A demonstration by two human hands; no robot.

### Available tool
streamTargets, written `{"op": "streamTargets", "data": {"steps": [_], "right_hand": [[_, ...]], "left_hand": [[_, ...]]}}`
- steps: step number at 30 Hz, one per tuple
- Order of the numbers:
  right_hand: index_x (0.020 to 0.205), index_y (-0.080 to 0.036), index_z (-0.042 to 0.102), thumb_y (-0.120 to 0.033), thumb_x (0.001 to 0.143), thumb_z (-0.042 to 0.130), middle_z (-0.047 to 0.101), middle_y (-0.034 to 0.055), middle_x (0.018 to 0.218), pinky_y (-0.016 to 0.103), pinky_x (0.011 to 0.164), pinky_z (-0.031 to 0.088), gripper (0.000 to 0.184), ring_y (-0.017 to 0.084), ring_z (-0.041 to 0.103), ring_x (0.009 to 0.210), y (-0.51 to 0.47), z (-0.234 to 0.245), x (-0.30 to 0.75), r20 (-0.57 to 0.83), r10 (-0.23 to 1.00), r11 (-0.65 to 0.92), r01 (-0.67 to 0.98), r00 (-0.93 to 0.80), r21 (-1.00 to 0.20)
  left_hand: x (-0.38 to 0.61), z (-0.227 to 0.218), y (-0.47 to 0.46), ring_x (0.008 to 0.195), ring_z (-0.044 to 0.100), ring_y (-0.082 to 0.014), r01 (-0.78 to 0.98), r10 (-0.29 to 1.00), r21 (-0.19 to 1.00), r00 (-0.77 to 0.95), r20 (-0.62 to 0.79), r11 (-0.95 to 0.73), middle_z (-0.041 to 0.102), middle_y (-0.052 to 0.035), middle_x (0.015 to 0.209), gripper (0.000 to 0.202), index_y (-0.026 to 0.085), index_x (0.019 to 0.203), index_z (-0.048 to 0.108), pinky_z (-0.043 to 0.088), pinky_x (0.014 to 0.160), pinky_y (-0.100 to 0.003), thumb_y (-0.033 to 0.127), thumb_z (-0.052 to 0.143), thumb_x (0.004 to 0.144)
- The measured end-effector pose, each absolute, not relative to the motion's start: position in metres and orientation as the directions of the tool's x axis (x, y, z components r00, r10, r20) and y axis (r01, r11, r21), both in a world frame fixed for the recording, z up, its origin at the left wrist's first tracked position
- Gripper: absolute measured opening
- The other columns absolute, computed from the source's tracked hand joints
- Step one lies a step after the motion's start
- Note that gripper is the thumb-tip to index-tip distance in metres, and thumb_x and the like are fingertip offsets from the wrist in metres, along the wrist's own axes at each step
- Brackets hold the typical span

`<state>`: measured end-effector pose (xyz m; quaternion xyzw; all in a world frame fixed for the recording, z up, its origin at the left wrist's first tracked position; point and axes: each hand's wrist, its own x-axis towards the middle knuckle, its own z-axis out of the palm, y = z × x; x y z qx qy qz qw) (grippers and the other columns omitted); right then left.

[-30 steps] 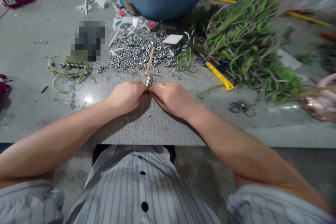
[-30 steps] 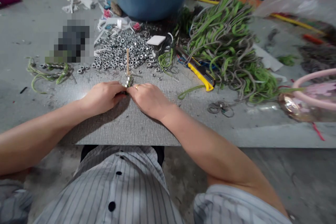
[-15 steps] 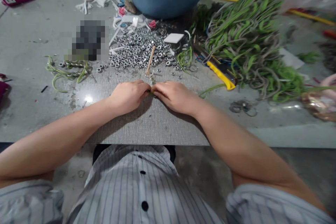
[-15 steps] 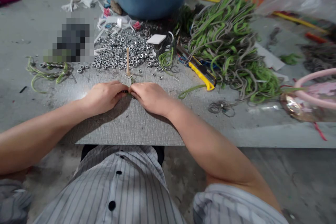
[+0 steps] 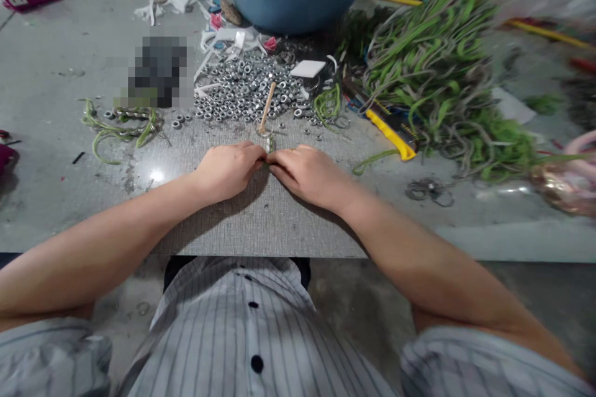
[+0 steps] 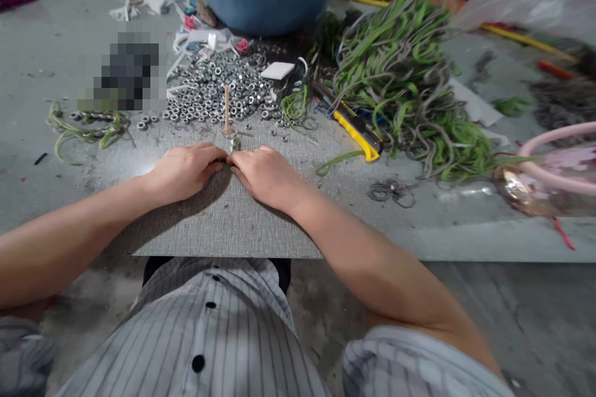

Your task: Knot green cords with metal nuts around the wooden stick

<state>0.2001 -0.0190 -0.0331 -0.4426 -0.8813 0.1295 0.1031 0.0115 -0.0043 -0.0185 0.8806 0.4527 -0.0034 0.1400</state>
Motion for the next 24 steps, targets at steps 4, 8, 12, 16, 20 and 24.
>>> {"op": "streamTargets", "data": {"steps": [4, 8, 12, 16, 20, 24], "right_hand": [[0.098, -0.017, 0.063, -0.023, 0.095, 0.043, 0.072, 0.0084, 0.09, 0.032, 0.073, 0.038, 0.021, 0.02, 0.062, 0.078, -0.014, -0.032, 0.202, 0.028, 0.809, 0.558, 0.752, -0.587, -0.349], [0.091, -0.019, 0.06, -0.027, 0.096, 0.042, 0.069, 0.0057, 0.084, 0.029, 0.07, 0.035, 0.021, 0.018, 0.059, 0.075, -0.009, -0.031, 0.206, -0.016, 0.795, 0.55, 0.732, -0.607, -0.403], [0.087, -0.019, 0.058, -0.027, 0.096, 0.041, 0.068, 0.0058, 0.081, 0.03, 0.069, 0.034, 0.021, 0.018, 0.057, 0.072, -0.009, -0.03, 0.206, -0.029, 0.792, 0.551, 0.735, -0.609, -0.394], [0.087, -0.018, 0.058, -0.026, 0.096, 0.041, 0.068, 0.0067, 0.081, 0.031, 0.07, 0.034, 0.022, 0.019, 0.058, 0.073, -0.011, -0.028, 0.204, -0.059, 0.797, 0.55, 0.762, -0.601, -0.343], [0.091, -0.017, 0.06, -0.021, 0.096, 0.041, 0.07, 0.0082, 0.086, 0.033, 0.075, 0.036, 0.021, 0.02, 0.062, 0.079, -0.015, -0.024, 0.201, -0.067, 0.799, 0.554, 0.774, -0.598, -0.307], [0.097, -0.015, 0.062, -0.019, 0.096, 0.04, 0.072, 0.0101, 0.089, 0.033, 0.075, 0.037, 0.022, 0.021, 0.064, 0.081, -0.019, -0.022, 0.198, -0.075, 0.806, 0.551, 0.79, -0.587, -0.269]], "left_hand": [[0.012, -0.019, -0.005, 0.092, 0.067, -0.0214, 0.795, 0.795, 0.222, 0.596, -0.109, -0.565, 0.069, -0.008, 0.11, 0.031, 0.018, 0.116, 0.062, 0.046, 0.068, -0.026, 0.024, 0.038, 0.097], [0.012, -0.017, -0.007, 0.093, 0.067, -0.0228, 0.8, 0.793, 0.216, 0.593, -0.14, -0.56, 0.068, -0.0075, 0.112, 0.031, 0.02, 0.118, 0.061, 0.045, 0.066, -0.027, 0.025, 0.039, 0.097], [0.012, -0.015, -0.009, 0.094, 0.066, -0.0231, 0.787, 0.782, 0.212, 0.61, -0.128, -0.579, 0.067, -0.0074, 0.111, 0.031, 0.019, 0.118, 0.06, 0.044, 0.065, -0.028, 0.025, 0.037, 0.098], [0.014, -0.017, -0.011, 0.09, 0.066, -0.0222, 0.787, 0.785, 0.188, 0.611, -0.101, -0.588, 0.068, -0.0084, 0.108, 0.029, 0.017, 0.112, 0.061, 0.044, 0.063, -0.027, 0.025, 0.039, 0.096], [0.014, -0.021, -0.011, 0.083, 0.066, -0.0206, 0.796, 0.807, 0.197, 0.589, -0.033, -0.573, 0.068, -0.0081, 0.099, 0.029, 0.016, 0.115, 0.057, 0.045, 0.061, -0.027, 0.023, 0.047, 0.088], [0.007, -0.021, -0.01, 0.08, 0.064, -0.0167, 0.701, 0.719, 0.216, 0.695, 0.008, -0.68, 0.065, -0.0073, 0.1, 0.025, 0.017, 0.105, 0.062, 0.047, 0.064, -0.025, 0.02, 0.048, 0.085]]}}
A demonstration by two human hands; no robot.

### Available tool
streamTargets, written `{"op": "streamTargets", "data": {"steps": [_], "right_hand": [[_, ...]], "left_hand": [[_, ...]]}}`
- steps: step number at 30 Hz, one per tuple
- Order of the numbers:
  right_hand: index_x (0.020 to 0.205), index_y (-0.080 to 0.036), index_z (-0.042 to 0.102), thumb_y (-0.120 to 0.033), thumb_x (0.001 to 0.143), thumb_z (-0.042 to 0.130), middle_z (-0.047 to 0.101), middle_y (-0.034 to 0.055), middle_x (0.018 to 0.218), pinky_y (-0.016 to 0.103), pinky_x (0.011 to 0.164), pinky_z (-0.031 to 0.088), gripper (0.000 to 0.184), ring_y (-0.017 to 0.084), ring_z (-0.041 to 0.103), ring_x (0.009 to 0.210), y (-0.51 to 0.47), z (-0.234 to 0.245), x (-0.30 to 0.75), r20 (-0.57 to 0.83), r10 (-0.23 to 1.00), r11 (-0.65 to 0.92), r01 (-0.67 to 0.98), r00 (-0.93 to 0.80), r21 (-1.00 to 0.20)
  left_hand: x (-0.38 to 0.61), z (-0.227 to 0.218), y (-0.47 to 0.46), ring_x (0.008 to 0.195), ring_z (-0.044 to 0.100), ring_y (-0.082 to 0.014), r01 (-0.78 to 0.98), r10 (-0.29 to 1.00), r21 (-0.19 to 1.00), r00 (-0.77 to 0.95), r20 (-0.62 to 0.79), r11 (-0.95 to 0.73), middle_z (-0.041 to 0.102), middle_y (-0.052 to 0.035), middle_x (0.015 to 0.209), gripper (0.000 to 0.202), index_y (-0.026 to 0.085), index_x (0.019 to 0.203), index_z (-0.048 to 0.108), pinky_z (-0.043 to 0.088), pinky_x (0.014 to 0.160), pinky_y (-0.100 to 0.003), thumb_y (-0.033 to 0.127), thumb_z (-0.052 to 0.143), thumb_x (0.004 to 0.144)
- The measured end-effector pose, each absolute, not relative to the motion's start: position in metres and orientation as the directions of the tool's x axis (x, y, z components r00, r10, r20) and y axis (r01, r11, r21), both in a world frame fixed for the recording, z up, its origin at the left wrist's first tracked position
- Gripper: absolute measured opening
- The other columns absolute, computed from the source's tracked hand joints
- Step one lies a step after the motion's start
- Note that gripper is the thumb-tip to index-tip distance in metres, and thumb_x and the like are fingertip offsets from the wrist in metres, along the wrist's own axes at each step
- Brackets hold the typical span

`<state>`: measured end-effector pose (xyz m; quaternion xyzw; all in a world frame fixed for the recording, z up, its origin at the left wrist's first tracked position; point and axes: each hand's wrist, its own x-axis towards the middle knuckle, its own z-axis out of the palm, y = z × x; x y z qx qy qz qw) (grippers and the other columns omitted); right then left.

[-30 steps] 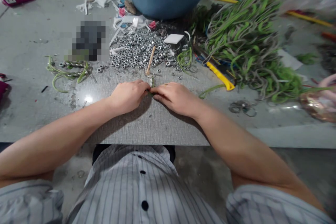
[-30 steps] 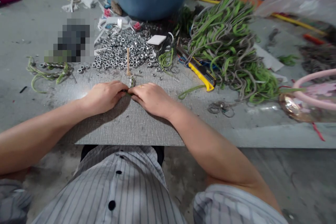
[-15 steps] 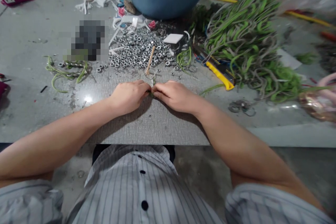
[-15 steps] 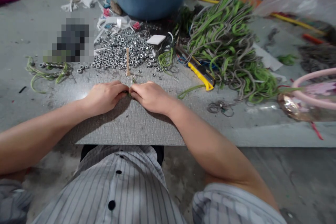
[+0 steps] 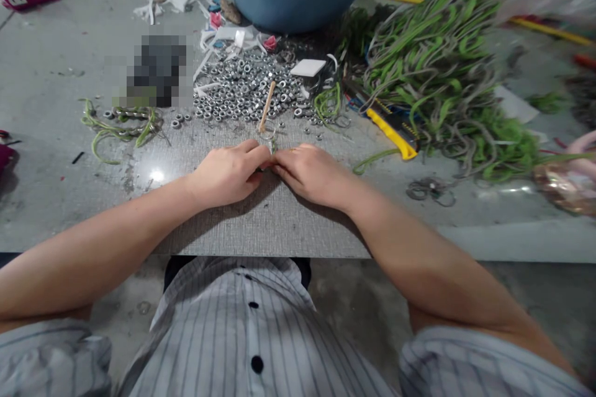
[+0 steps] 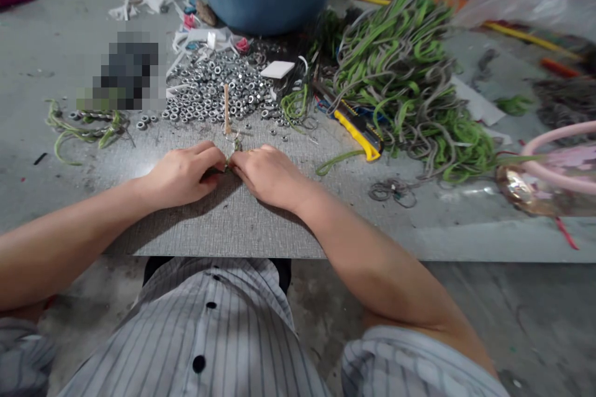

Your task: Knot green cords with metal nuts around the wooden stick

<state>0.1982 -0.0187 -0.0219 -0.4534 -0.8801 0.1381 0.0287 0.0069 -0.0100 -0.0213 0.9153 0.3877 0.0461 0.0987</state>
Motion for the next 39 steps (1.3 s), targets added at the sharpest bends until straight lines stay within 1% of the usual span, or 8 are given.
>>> {"op": "streamTargets", "data": {"steps": [3, 8, 15, 19, 24, 29, 32, 39], "right_hand": [[0.097, -0.015, 0.063, -0.02, 0.097, 0.04, 0.072, 0.0101, 0.088, 0.032, 0.074, 0.036, 0.023, 0.021, 0.065, 0.08, -0.019, -0.023, 0.198, -0.066, 0.806, 0.557, 0.792, -0.588, -0.249], [0.097, -0.016, 0.062, -0.02, 0.097, 0.042, 0.073, 0.0094, 0.091, 0.032, 0.075, 0.037, 0.021, 0.021, 0.066, 0.083, -0.018, -0.026, 0.2, -0.055, 0.808, 0.555, 0.788, -0.587, -0.265], [0.097, -0.015, 0.062, -0.021, 0.098, 0.041, 0.073, 0.0105, 0.093, 0.032, 0.075, 0.037, 0.022, 0.022, 0.066, 0.085, -0.019, -0.024, 0.198, -0.065, 0.815, 0.545, 0.799, -0.576, -0.252], [0.096, -0.015, 0.062, -0.021, 0.097, 0.041, 0.073, 0.011, 0.092, 0.033, 0.074, 0.037, 0.022, 0.023, 0.065, 0.083, -0.019, -0.026, 0.198, -0.053, 0.818, 0.544, 0.801, -0.573, -0.251], [0.099, -0.017, 0.063, -0.021, 0.095, 0.044, 0.073, 0.0094, 0.095, 0.031, 0.075, 0.04, 0.02, 0.021, 0.065, 0.083, -0.017, -0.032, 0.205, 0.019, 0.81, 0.549, 0.747, -0.586, -0.374], [0.105, -0.019, 0.063, -0.024, 0.095, 0.043, 0.073, 0.0064, 0.093, 0.029, 0.073, 0.043, 0.023, 0.019, 0.065, 0.083, -0.014, -0.035, 0.213, 0.046, 0.85, 0.465, 0.708, -0.524, -0.531], [0.106, -0.019, 0.062, -0.025, 0.094, 0.042, 0.072, 0.0074, 0.091, 0.031, 0.074, 0.043, 0.024, 0.021, 0.065, 0.083, -0.014, -0.036, 0.214, 0.039, 0.877, 0.43, 0.748, -0.478, -0.505], [0.11, -0.017, 0.06, -0.024, 0.093, 0.039, 0.071, 0.0112, 0.092, 0.037, 0.076, 0.044, 0.028, 0.027, 0.064, 0.086, -0.014, -0.034, 0.211, 0.007, 0.915, 0.38, 0.858, -0.402, -0.345]], "left_hand": [[0.001, -0.019, -0.009, 0.077, 0.064, -0.015, 0.611, 0.626, 0.18, 0.779, 0.036, -0.771, 0.064, -0.0074, 0.103, 0.027, 0.019, 0.101, 0.069, 0.046, 0.063, -0.024, 0.021, 0.046, 0.087], [-0.003, -0.017, -0.006, 0.073, 0.062, -0.0142, 0.528, 0.534, 0.132, 0.845, 0.011, -0.839, 0.066, -0.0057, 0.095, 0.034, 0.022, 0.108, 0.072, 0.044, 0.06, -0.024, 0.021, 0.044, 0.088], [0.003, -0.014, -0.01, 0.073, 0.063, -0.0153, 0.578, 0.575, 0.099, 0.816, -0.059, -0.81, 0.065, -0.0069, 0.091, 0.031, 0.017, 0.101, 0.071, 0.045, 0.061, -0.025, 0.023, 0.043, 0.089], [0.006, -0.013, -0.012, 0.077, 0.064, -0.0172, 0.584, 0.577, 0.057, 0.81, -0.101, -0.81, 0.066, -0.0072, 0.089, 0.032, 0.016, 0.104, 0.07, 0.045, 0.062, -0.026, 0.022, 0.041, 0.09], [0.005, -0.01, -0.009, 0.082, 0.065, -0.019, 0.601, 0.586, 0.097, 0.797, -0.148, -0.793, 0.069, -0.0068, 0.096, 0.035, 0.018, 0.108, 0.071, 0.047, 0.064, -0.028, 0.017, 0.043, 0.088], [0.0, -0.011, -0.006, 0.075, 0.065, -0.0174, 0.574, 0.571, 0.15, 0.818, -0.071, -0.805, 0.071, -0.0039, 0.09, 0.036, 0.024, 0.101, 0.075, 0.043, 0.059, -0.026, 0.017, 0.044, 0.085], [-0.003, -0.012, -0.004, 0.073, 0.065, -0.016, 0.543, 0.548, 0.171, 0.836, -0.021, -0.822, 0.072, -0.0027, 0.085, 0.037, 0.026, 0.098, 0.077, 0.04, 0.057, -0.025, 0.017, 0.045, 0.082], [-0.005, -0.01, -0.001, 0.077, 0.067, -0.0163, 0.469, 0.471, 0.22, 0.881, -0.045, -0.855, 0.073, -0.0013, 0.084, 0.037, 0.027, 0.094, 0.077, 0.04, 0.057, -0.023, 0.017, 0.045, 0.078]]}}
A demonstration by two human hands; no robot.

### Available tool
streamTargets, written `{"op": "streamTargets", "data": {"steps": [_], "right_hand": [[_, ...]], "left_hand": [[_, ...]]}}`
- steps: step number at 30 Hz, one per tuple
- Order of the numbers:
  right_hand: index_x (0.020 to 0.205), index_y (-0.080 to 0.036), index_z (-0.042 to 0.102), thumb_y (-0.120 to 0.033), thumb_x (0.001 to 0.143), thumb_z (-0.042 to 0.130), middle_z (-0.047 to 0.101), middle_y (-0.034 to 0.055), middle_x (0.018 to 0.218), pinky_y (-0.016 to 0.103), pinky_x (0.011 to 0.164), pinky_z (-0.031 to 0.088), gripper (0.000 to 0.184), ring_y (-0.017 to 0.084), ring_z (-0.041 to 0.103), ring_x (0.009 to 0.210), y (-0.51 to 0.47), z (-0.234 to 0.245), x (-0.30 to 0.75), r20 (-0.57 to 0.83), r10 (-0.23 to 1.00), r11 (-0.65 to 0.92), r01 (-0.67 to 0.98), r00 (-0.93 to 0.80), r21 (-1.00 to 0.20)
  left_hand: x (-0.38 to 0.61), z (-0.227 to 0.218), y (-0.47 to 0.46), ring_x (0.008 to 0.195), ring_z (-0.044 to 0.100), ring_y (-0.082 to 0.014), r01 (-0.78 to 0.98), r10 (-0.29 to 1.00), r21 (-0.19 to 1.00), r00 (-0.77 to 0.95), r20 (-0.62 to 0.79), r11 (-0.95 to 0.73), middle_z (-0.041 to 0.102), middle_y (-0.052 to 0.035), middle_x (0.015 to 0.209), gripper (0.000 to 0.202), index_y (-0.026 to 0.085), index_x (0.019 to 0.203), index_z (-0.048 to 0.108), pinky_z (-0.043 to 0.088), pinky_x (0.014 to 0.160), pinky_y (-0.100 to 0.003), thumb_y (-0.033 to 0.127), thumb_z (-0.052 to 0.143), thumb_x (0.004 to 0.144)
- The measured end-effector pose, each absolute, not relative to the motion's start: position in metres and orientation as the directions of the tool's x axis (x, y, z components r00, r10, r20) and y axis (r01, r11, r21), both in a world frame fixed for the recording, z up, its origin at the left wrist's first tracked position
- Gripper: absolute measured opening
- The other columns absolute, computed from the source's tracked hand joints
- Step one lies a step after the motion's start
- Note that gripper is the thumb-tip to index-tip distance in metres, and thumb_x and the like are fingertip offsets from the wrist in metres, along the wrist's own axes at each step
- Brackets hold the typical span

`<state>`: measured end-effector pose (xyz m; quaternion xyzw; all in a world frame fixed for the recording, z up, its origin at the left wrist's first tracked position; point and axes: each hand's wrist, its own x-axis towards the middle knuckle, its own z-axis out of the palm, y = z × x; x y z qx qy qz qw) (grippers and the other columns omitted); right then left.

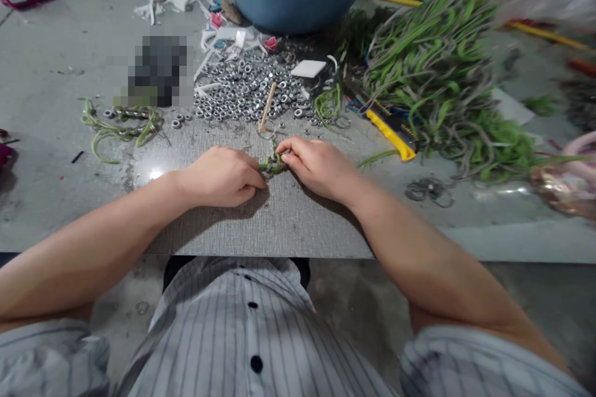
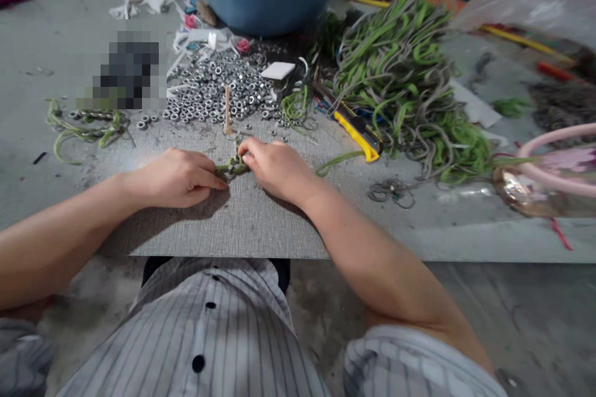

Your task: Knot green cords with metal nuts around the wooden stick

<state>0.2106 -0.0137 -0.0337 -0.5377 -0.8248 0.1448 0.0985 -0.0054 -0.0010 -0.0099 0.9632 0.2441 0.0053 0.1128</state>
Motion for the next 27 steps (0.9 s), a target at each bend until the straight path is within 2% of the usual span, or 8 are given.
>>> {"op": "streamTargets", "data": {"steps": [7, 10, 15, 23, 27], "right_hand": [[0.11, -0.018, 0.06, -0.024, 0.093, 0.039, 0.071, 0.0105, 0.092, 0.036, 0.079, 0.044, 0.027, 0.026, 0.065, 0.086, -0.013, -0.032, 0.211, 0.006, 0.899, 0.415, 0.847, -0.438, -0.331], [0.109, -0.019, 0.06, -0.024, 0.092, 0.04, 0.071, 0.0098, 0.092, 0.035, 0.078, 0.044, 0.027, 0.025, 0.065, 0.085, -0.013, -0.033, 0.212, 0.023, 0.896, 0.426, 0.841, -0.444, -0.333], [0.109, -0.018, 0.06, -0.024, 0.092, 0.04, 0.072, 0.0104, 0.093, 0.035, 0.077, 0.044, 0.027, 0.025, 0.066, 0.084, -0.013, -0.035, 0.212, 0.04, 0.895, 0.432, 0.84, -0.445, -0.33], [0.106, -0.019, 0.06, -0.021, 0.092, 0.04, 0.072, 0.0078, 0.086, 0.034, 0.075, 0.042, 0.025, 0.023, 0.064, 0.079, -0.013, -0.039, 0.21, 0.136, 0.894, 0.448, 0.858, -0.427, -0.25], [0.104, -0.02, 0.061, -0.021, 0.092, 0.041, 0.072, 0.0068, 0.082, 0.033, 0.074, 0.041, 0.024, 0.021, 0.063, 0.076, -0.012, -0.041, 0.209, 0.175, 0.89, 0.452, 0.862, -0.421, -0.228]], "left_hand": [[-0.007, -0.014, -0.002, 0.069, 0.065, -0.0146, 0.483, 0.502, 0.215, 0.864, 0.041, -0.849, 0.074, -0.0035, 0.085, 0.039, 0.021, 0.108, 0.072, 0.043, 0.058, -0.022, 0.019, 0.044, 0.081], [-0.004, -0.014, -0.004, 0.07, 0.065, -0.0157, 0.501, 0.506, 0.152, 0.862, -0.007, -0.852, 0.074, -0.0039, 0.083, 0.043, 0.022, 0.116, 0.069, 0.042, 0.058, -0.023, 0.02, 0.044, 0.082], [-0.001, -0.012, -0.004, 0.07, 0.065, -0.0155, 0.521, 0.515, 0.054, 0.852, -0.087, -0.852, 0.074, -0.0047, 0.084, 0.043, 0.023, 0.115, 0.071, 0.039, 0.056, -0.024, 0.02, 0.042, 0.084], [-0.009, -0.005, 0.001, 0.073, 0.066, -0.014, 0.362, 0.353, 0.153, 0.932, -0.083, -0.919, 0.076, 0.0003, 0.084, 0.04, 0.031, 0.108, 0.074, 0.034, 0.053, -0.024, 0.018, 0.049, 0.079], [-0.01, 0.0, -0.001, 0.072, 0.067, -0.0138, 0.353, 0.335, 0.199, 0.935, -0.119, -0.914, 0.077, 0.0021, 0.086, 0.041, 0.034, 0.105, 0.075, 0.034, 0.053, -0.023, 0.016, 0.051, 0.078]]}}
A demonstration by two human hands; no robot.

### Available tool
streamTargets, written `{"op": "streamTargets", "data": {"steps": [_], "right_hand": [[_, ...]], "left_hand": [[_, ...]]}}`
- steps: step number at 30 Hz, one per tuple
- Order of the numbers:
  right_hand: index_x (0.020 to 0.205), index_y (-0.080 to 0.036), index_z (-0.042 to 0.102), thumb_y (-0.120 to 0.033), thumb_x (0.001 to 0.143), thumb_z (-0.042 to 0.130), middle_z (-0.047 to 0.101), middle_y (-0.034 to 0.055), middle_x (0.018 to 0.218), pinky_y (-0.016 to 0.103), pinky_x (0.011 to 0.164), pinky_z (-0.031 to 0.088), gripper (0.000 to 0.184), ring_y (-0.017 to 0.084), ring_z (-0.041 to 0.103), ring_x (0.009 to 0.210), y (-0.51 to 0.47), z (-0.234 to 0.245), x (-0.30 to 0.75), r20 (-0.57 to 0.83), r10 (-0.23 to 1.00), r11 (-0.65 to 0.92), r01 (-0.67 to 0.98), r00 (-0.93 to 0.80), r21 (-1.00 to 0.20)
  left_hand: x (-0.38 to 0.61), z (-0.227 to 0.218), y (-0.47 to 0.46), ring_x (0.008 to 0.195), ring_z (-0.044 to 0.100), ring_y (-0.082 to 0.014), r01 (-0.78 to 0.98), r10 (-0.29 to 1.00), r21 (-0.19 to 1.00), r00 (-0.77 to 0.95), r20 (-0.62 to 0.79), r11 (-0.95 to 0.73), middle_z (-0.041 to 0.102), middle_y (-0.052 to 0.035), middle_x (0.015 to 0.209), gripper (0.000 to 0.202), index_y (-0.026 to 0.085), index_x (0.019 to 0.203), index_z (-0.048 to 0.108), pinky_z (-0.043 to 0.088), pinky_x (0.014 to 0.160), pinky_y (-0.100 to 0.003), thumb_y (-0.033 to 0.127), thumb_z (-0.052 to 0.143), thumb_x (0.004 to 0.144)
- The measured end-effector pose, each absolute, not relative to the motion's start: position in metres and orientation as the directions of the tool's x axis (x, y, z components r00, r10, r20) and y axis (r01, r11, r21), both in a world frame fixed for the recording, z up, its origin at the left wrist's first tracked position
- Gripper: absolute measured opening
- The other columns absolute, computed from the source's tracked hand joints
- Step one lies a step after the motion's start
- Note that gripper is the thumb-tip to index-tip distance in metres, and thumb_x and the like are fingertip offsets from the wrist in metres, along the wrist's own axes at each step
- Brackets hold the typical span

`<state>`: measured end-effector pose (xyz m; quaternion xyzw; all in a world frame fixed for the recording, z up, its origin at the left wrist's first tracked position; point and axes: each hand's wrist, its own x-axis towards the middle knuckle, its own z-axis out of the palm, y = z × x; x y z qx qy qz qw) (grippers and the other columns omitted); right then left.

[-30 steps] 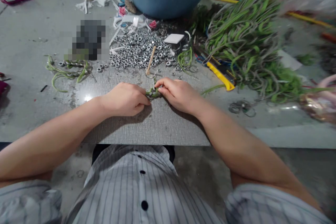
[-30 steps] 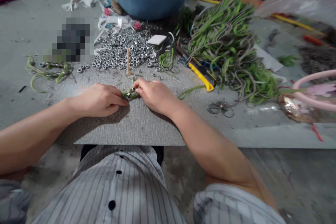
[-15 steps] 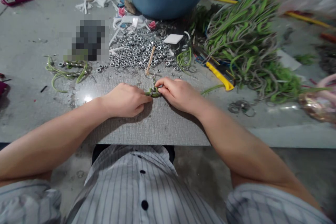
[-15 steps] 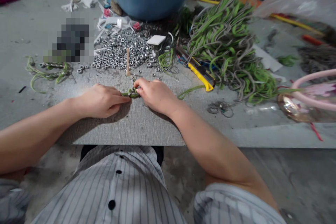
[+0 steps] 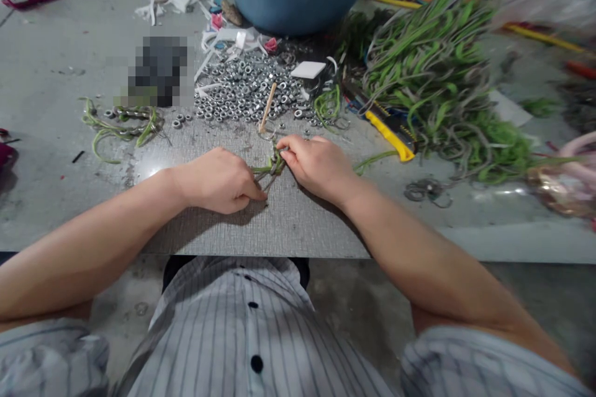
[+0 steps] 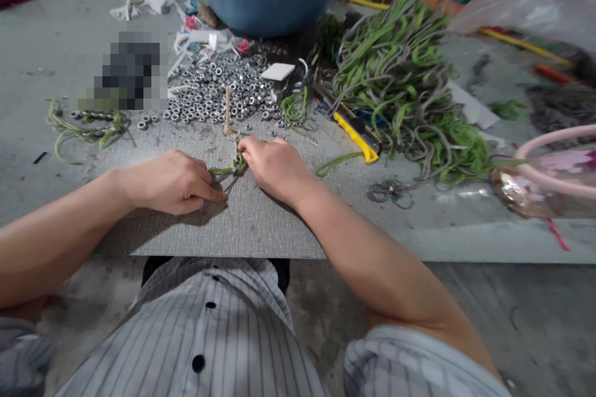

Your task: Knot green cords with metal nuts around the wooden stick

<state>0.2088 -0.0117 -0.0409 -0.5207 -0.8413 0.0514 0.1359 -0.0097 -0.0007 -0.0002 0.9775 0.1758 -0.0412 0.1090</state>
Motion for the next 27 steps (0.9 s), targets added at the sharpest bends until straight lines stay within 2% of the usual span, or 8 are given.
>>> {"op": "streamTargets", "data": {"steps": [5, 10, 19, 23, 27], "right_hand": [[0.102, -0.019, 0.062, -0.021, 0.092, 0.042, 0.072, 0.0059, 0.079, 0.032, 0.074, 0.04, 0.022, 0.02, 0.063, 0.072, -0.0097, -0.0462, 0.2077, 0.21, 0.895, 0.435, 0.875, -0.394, -0.214], [0.1, -0.02, 0.061, -0.021, 0.092, 0.041, 0.07, 0.0045, 0.075, 0.032, 0.074, 0.04, 0.021, 0.019, 0.062, 0.069, -0.0089, -0.0484, 0.2071, 0.231, 0.887, 0.444, 0.874, -0.399, -0.196], [0.097, -0.018, 0.063, -0.023, 0.095, 0.039, 0.069, 0.0057, 0.074, 0.032, 0.071, 0.037, 0.025, 0.019, 0.061, 0.067, -0.0109, -0.0457, 0.2052, 0.231, 0.891, 0.416, 0.906, -0.391, -0.073], [0.098, -0.018, 0.063, -0.021, 0.094, 0.041, 0.069, 0.0063, 0.075, 0.033, 0.072, 0.038, 0.023, 0.02, 0.062, 0.069, -0.0106, -0.0453, 0.2051, 0.203, 0.901, 0.408, 0.908, -0.383, -0.097], [0.096, -0.018, 0.063, -0.019, 0.09, 0.044, 0.07, 0.0096, 0.089, 0.034, 0.073, 0.041, 0.02, 0.022, 0.062, 0.078, -0.0125, -0.0419, 0.2073, 0.238, 0.891, 0.431, 0.885, -0.387, -0.177]], "left_hand": [[-0.0086, 0.0024, -0.0035, 0.075, 0.068, -0.0133, 0.361, 0.323, 0.246, 0.929, -0.183, -0.9, 0.077, 0.0036, 0.091, 0.041, 0.035, 0.105, 0.075, 0.036, 0.055, -0.022, 0.017, 0.05, 0.079], [-0.0077, 0.0058, -0.005, 0.074, 0.067, -0.0133, 0.378, 0.325, 0.249, 0.918, -0.229, -0.892, 0.077, 0.0037, 0.087, 0.039, 0.037, 0.104, 0.075, 0.036, 0.057, -0.022, 0.018, 0.053, 0.078], [-0.0068, 0.0064, -0.0062, 0.071, 0.066, -0.0138, 0.381, 0.315, 0.287, 0.915, -0.25, -0.879, 0.077, 0.0021, 0.084, 0.04, 0.036, 0.105, 0.075, 0.038, 0.059, -0.022, 0.019, 0.053, 0.078], [-0.0075, 0.0054, -0.0059, 0.071, 0.067, -0.0133, 0.381, 0.32, 0.334, 0.921, -0.225, -0.862, 0.077, 0.0025, 0.084, 0.039, 0.034, 0.103, 0.076, 0.039, 0.06, -0.021, 0.018, 0.053, 0.077], [-0.0081, 0.0047, -0.0041, 0.069, 0.065, -0.0118, 0.387, 0.364, 0.452, 0.921, -0.14, -0.804, 0.076, 0.0016, 0.086, 0.039, 0.027, 0.101, 0.077, 0.043, 0.062, -0.02, 0.013, 0.051, 0.075]]}}
